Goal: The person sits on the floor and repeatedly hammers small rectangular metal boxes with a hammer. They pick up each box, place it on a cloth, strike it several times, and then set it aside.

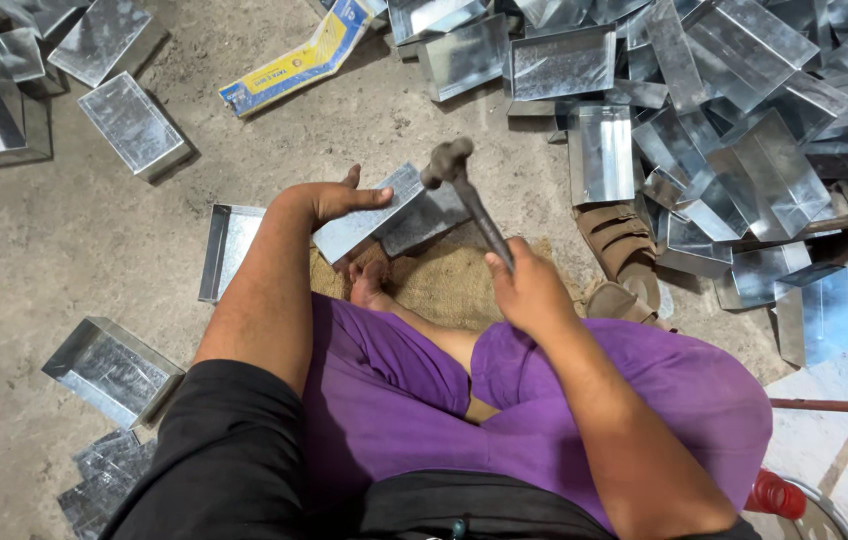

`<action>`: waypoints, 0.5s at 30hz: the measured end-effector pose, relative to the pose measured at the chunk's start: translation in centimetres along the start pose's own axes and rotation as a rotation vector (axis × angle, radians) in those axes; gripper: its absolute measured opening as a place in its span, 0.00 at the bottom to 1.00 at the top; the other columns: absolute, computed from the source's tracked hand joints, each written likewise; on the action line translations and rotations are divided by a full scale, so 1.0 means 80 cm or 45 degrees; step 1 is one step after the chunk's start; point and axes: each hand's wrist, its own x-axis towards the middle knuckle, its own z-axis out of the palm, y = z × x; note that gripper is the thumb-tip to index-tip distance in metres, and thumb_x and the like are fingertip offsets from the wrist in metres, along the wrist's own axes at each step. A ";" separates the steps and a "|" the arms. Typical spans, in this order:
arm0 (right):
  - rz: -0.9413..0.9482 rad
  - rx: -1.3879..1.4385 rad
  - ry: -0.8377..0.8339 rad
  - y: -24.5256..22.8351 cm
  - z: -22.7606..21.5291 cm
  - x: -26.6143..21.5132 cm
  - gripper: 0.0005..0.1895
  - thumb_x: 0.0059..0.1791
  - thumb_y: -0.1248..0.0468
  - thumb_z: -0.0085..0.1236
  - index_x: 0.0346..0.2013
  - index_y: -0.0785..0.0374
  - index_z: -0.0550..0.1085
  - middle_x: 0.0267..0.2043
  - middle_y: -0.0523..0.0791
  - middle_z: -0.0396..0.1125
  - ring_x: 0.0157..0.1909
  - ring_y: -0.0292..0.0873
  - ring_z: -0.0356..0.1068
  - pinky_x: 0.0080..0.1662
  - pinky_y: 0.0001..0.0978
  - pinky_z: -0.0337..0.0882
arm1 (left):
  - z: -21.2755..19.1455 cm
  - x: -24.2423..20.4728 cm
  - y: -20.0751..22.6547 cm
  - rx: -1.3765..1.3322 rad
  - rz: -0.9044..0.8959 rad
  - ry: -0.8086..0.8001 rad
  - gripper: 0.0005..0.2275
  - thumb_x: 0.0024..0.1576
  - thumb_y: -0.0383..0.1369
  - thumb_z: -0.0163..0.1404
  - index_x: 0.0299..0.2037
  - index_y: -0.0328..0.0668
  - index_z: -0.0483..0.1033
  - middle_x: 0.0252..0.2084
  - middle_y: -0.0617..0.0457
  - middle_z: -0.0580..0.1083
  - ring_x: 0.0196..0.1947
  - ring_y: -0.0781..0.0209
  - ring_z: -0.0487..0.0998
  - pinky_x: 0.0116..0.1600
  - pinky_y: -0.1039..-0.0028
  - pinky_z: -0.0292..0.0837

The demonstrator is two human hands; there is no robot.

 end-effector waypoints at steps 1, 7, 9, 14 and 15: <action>0.087 0.057 -0.008 0.001 -0.005 0.001 0.16 0.56 0.52 0.50 0.45 0.63 0.70 0.20 0.51 0.68 0.20 0.47 0.68 0.27 0.42 0.66 | 0.000 -0.001 0.001 -0.020 0.018 0.003 0.65 0.36 0.70 0.54 0.78 0.48 0.27 0.78 0.30 0.40 0.80 0.40 0.33 0.76 0.46 0.38; -0.255 0.371 0.301 -0.007 -0.013 -0.016 0.14 0.59 0.56 0.48 0.44 0.65 0.67 0.24 0.48 0.70 0.22 0.47 0.73 0.27 0.37 0.69 | -0.001 -0.001 0.005 0.019 -0.030 0.010 0.64 0.36 0.69 0.54 0.78 0.50 0.27 0.78 0.32 0.40 0.80 0.39 0.33 0.76 0.43 0.36; -0.209 0.318 0.230 -0.009 -0.004 -0.011 0.13 0.58 0.56 0.48 0.44 0.65 0.67 0.24 0.48 0.70 0.22 0.47 0.73 0.26 0.37 0.69 | -0.003 -0.004 0.006 0.035 -0.025 0.019 0.64 0.37 0.69 0.54 0.78 0.50 0.27 0.79 0.31 0.41 0.80 0.39 0.33 0.76 0.43 0.37; 0.037 0.107 0.047 -0.006 0.006 0.003 0.12 0.56 0.57 0.54 0.42 0.64 0.70 0.21 0.52 0.69 0.22 0.54 0.71 0.27 0.43 0.66 | 0.003 -0.009 0.007 -0.023 0.003 -0.011 0.65 0.36 0.68 0.56 0.78 0.50 0.26 0.78 0.29 0.40 0.79 0.38 0.35 0.75 0.43 0.41; 0.058 0.134 0.092 -0.004 0.004 0.003 0.12 0.56 0.57 0.55 0.42 0.64 0.70 0.21 0.53 0.68 0.22 0.54 0.71 0.27 0.44 0.66 | 0.002 -0.007 0.009 -0.013 0.009 0.001 0.65 0.36 0.68 0.56 0.78 0.50 0.26 0.78 0.30 0.40 0.79 0.38 0.35 0.76 0.44 0.40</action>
